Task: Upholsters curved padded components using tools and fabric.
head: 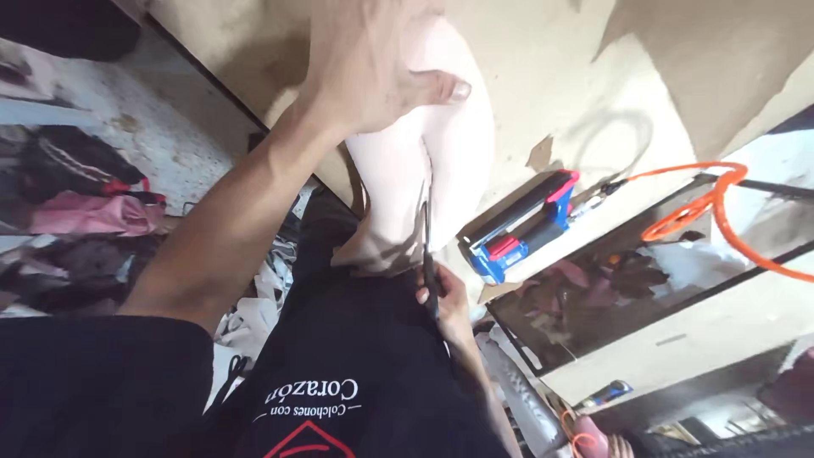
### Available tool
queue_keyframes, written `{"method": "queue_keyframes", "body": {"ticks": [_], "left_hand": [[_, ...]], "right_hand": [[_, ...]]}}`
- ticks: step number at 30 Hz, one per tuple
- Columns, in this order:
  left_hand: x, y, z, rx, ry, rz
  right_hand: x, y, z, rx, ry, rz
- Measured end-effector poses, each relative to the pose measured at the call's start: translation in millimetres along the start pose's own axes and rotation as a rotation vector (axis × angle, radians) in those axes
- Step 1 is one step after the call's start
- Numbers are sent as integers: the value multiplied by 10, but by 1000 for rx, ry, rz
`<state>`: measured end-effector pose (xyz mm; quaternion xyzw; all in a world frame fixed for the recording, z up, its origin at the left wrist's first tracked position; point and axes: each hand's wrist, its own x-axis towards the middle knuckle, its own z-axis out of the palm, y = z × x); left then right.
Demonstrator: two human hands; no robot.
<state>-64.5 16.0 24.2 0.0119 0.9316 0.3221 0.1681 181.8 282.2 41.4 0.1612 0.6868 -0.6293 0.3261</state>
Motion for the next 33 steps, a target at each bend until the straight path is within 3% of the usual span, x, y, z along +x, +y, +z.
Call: {"method": "queue_keyframes", "body": {"ticks": [9,17,33], "left_hand": [[-46,79,38,-55,46,-19],[-50,191,33,-151,16,28],[-5,226,50,-143,-17,28]], "right_hand": [[61,-113,17,41,-56,-15],[113,-289,-168,-166,-32,-40],[196,-410,-249,-142,-62,-60]]}}
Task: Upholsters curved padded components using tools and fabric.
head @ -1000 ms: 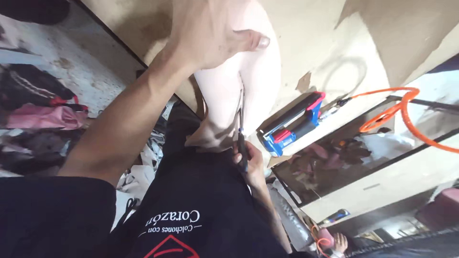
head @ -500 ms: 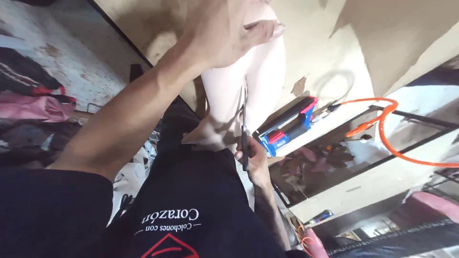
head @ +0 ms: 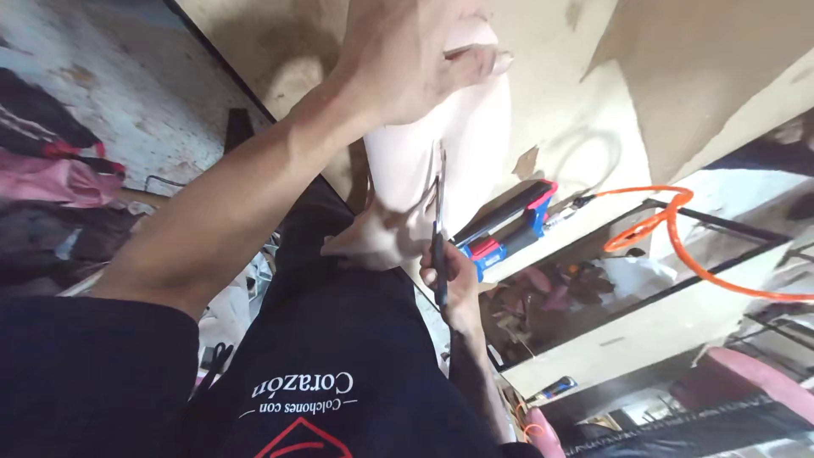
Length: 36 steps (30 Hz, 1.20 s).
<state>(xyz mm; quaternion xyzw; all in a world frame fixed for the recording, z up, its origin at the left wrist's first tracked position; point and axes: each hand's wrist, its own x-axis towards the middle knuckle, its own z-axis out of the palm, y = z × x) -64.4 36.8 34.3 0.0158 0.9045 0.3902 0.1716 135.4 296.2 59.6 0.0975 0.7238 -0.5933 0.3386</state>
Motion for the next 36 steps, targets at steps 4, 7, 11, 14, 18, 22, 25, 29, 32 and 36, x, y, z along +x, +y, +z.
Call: {"method": "queue_keyframes", "body": {"ticks": [4,7,11,14,18,22,25,29,32,36], "left_hand": [[2,-28,-51,23,-6,11],[20,14,8,-26,-8,39],[41,4,-71,-12,-50,43],[31,65,-59,-27,-83,49],[53,62,-115,-22,-97,63],[80,75,-120,-31,-139,94],[105,47,-182,-32,-182,139],[151,43,-202,7,-251,207],[155,80,-232,-7,-278,229],[148,67,-245,10,-300,248]], "right_hand": [[-20,-32,-53,-6,-26,-5],[48,-100,-109,-15,-25,-12],[30,-175,-187,-55,-62,-1],[49,-223,-230,-105,-64,-14],[137,-273,-246,-107,-80,-44],[143,-321,-262,-158,-77,-33],[197,-346,-248,-160,-84,-57],[175,-381,-295,-210,-100,-47],[241,-413,-315,-232,-99,-72],[187,-453,-346,-267,-110,-57]]}}
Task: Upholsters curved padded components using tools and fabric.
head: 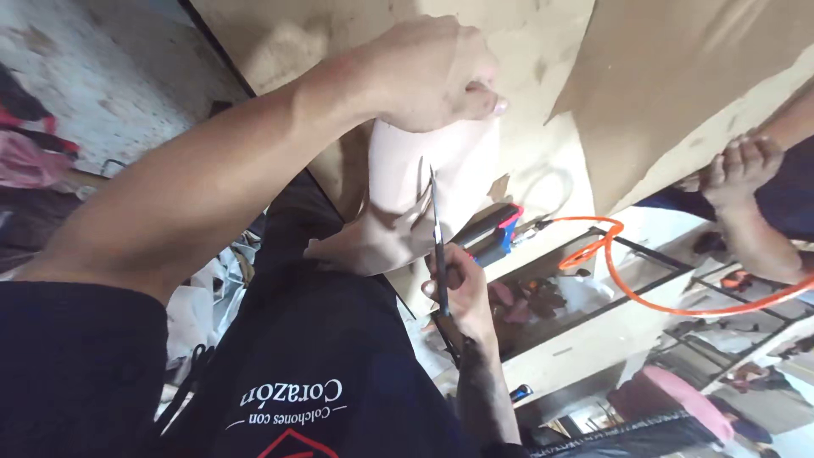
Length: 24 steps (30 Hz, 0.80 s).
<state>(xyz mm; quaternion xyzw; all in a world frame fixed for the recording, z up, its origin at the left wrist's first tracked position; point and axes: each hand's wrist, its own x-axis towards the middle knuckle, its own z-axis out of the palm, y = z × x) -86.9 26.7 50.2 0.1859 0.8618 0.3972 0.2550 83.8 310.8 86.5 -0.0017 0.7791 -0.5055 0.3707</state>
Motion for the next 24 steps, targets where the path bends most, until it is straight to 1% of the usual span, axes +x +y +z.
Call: {"method": "queue_keyframes", "body": {"ticks": [5,10,13,15,16,18,19,20,21,22,23,24], "left_hand": [[7,19,9,1,-15,50],[17,80,0,2,-53,61],[-37,28,-12,-46,7,31],[-106,-93,-3,-200,84,-1],[-150,-171,-3,-336,116,-20],[-256,-328,72,-690,191,-74],[-323,-416,163,-820,236,-110],[-391,-489,295,-897,297,-148],[-432,-536,428,-914,372,-181],[-459,-534,548,-875,464,-218],[-500,-470,659,-766,570,-261],[-546,-362,743,-581,662,-290]], "right_hand": [[22,-69,-6,-39,22,-2],[-3,-93,-51,-153,37,31],[-58,-18,-77,-173,29,24],[-286,101,-148,-123,42,4],[-437,183,-193,-72,75,-19],[-705,331,-268,4,225,-53],[-746,370,-303,-32,331,-61],[-709,382,-322,-131,453,-43],[-573,370,-335,-270,566,-4],[-353,332,-367,-396,648,50],[-88,299,-403,-481,707,96],[192,294,-442,-553,752,131]]}}
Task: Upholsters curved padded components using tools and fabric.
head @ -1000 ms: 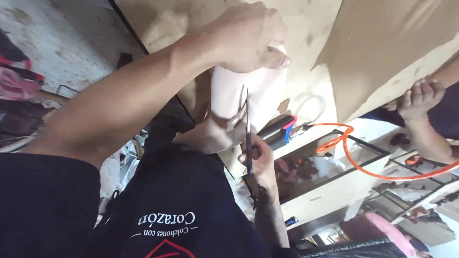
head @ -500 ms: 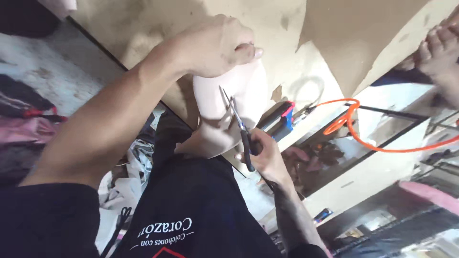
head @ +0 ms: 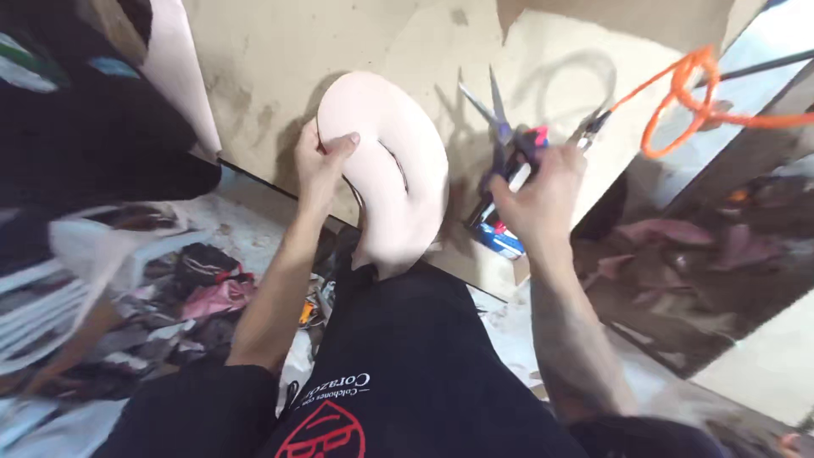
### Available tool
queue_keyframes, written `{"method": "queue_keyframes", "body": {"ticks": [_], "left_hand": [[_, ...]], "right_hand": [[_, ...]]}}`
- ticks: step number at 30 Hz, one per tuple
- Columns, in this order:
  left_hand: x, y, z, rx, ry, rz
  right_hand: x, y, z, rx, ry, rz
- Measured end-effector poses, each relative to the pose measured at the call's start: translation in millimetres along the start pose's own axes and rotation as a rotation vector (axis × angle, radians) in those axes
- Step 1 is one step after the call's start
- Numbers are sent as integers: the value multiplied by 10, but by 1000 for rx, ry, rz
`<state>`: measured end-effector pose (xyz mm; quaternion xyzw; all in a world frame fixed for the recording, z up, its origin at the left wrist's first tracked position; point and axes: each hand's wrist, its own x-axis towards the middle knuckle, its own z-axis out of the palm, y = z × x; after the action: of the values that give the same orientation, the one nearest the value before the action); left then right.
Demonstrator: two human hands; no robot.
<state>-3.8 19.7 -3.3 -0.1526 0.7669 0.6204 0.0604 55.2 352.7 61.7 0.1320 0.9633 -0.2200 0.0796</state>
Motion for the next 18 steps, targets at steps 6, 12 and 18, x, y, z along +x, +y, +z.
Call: {"method": "queue_keyframes", "body": {"ticks": [6,12,18], "left_hand": [[-503,344,35,732,1,112],[-655,16,91,69,-59,-329],[-704,205,260,-22,-24,-321]], "right_hand": [[378,-487,170,-31,48,-178],[372,-829,903,168,-238,-83],[173,-940,810,259,-85,-99]]}}
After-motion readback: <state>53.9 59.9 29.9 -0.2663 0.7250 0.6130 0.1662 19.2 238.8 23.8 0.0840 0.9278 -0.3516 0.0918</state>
